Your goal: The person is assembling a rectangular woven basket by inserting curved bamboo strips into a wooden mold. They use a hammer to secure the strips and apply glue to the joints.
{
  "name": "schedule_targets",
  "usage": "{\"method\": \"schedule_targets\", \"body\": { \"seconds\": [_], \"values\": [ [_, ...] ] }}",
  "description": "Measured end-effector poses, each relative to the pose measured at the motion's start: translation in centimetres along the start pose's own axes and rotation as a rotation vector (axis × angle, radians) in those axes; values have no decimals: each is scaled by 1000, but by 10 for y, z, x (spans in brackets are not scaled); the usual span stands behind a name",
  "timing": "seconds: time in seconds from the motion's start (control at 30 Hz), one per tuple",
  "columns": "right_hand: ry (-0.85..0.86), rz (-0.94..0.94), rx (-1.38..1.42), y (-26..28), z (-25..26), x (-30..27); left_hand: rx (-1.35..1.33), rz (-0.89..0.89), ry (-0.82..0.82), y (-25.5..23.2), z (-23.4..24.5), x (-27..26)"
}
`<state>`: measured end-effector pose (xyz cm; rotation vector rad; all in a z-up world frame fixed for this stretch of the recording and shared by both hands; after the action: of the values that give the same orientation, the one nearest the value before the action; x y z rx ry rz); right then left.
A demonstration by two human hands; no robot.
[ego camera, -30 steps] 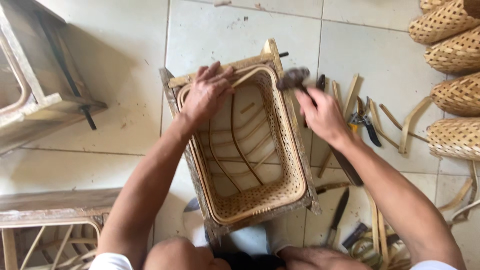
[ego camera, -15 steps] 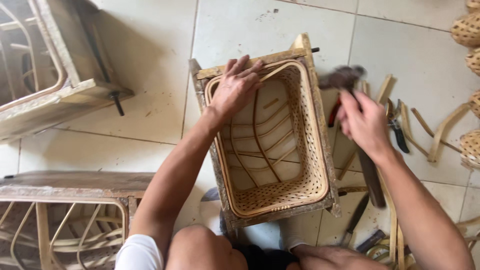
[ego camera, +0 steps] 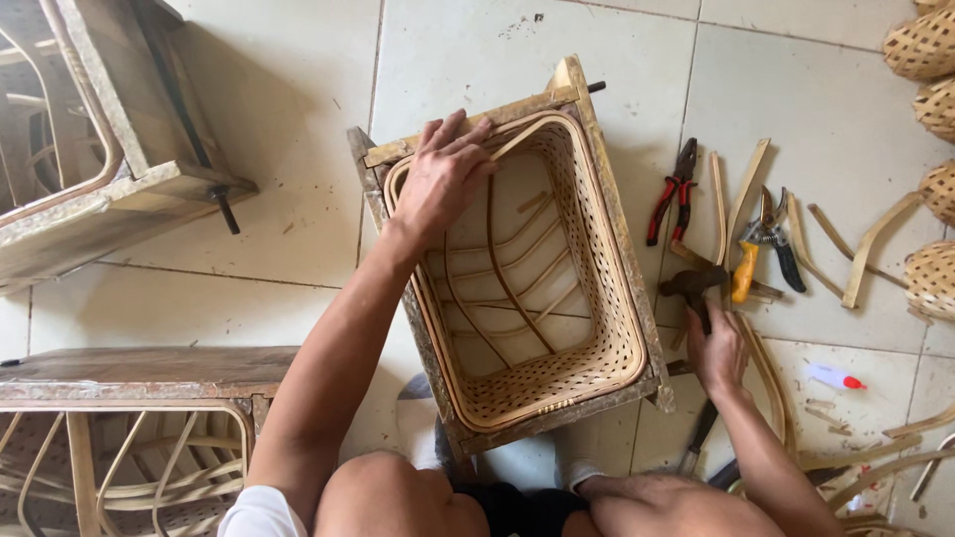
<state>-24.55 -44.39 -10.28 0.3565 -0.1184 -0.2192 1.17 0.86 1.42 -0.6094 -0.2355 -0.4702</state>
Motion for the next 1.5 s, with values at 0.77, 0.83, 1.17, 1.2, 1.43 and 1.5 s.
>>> {"method": "schedule_targets", "body": {
  "seconds": [0.77, 0.83, 1.17, 1.2, 1.43, 1.5],
  "values": [
    [1291, -41, 747, 365, 5, 94, 30, -42, -33, 0, 7, 0],
    [1286, -141, 958, 392, -29, 99, 33, -52, -42, 1, 7, -2],
    [1249, -373, 1378, 396, -86, 81, 49, -86, -57, 3, 7, 1],
    [1250, -379, 1378, 396, -90, 82, 65, -87, -69, 3, 7, 4],
    [1399, -511, 1690, 401, -106, 82, 62, -99, -74, 2, 13, 13],
    [1443, -504, 1774, 400, -110, 77, 79, -87, -83, 2, 14, 9]
  ]
}}
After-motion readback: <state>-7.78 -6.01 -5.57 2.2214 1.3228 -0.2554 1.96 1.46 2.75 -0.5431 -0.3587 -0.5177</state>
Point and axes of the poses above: each hand's wrist, its own x-axis towards the middle knuckle, its own z-axis out of the back of the hand, y = z × x, the point moved 2 cm from there along x, towards the middle knuckle, and after that the axes turned 9 degrees about -y, right-handed, at the moved point
